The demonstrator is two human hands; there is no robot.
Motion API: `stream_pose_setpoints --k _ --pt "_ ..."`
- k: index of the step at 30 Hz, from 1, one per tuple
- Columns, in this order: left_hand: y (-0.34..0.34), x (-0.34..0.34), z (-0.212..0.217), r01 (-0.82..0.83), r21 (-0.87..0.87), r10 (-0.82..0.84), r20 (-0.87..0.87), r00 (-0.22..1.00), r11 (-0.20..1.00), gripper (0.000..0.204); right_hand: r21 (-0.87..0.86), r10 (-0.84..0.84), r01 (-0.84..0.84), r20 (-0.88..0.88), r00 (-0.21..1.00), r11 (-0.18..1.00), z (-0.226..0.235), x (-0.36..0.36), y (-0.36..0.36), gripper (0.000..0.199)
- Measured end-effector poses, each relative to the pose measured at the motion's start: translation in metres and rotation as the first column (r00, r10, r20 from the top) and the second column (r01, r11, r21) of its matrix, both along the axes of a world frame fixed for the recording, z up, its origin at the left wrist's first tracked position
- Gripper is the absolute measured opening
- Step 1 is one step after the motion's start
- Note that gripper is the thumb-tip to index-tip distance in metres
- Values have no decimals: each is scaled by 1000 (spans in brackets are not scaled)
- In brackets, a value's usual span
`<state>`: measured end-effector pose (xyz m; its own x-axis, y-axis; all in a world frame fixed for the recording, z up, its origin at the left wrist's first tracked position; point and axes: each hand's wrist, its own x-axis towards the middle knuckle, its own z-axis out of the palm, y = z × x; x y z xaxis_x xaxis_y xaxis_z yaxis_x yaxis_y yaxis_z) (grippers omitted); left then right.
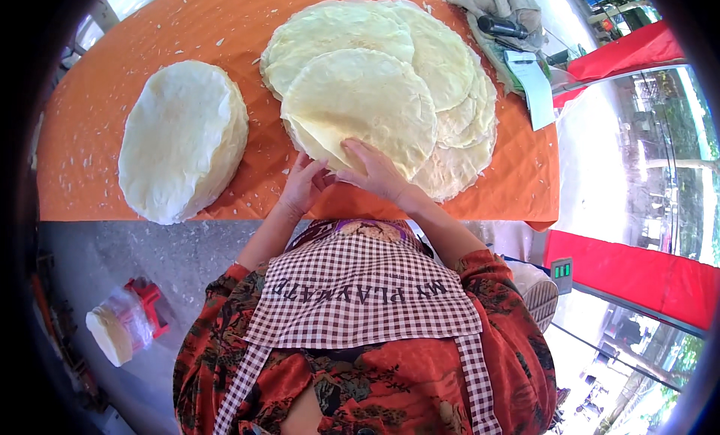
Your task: The person is peeling thin dough sheets from a stack and placing them into new piles by hand.
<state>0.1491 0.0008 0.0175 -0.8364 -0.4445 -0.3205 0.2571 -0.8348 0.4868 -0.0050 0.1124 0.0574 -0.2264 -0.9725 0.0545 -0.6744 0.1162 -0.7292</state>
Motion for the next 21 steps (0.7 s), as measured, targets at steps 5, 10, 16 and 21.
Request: stream_pose_setpoints --k 5,10,16,21 --pt "11 -10 6 -73 -149 106 227 968 986 51 -74 14 -29 -188 982 997 -7 8 -5 45" --pt "11 -4 -52 -87 -373 230 359 904 924 42 88 -72 118 -412 908 989 -5 -49 -34 13" --pt "9 -6 -57 -115 -214 207 479 853 970 37 390 256 -3 -599 759 921 139 -252 -121 22" --pt "2 -12 -63 73 -202 60 584 810 977 38 -18 -331 401 -599 729 916 250 -378 -128 21"
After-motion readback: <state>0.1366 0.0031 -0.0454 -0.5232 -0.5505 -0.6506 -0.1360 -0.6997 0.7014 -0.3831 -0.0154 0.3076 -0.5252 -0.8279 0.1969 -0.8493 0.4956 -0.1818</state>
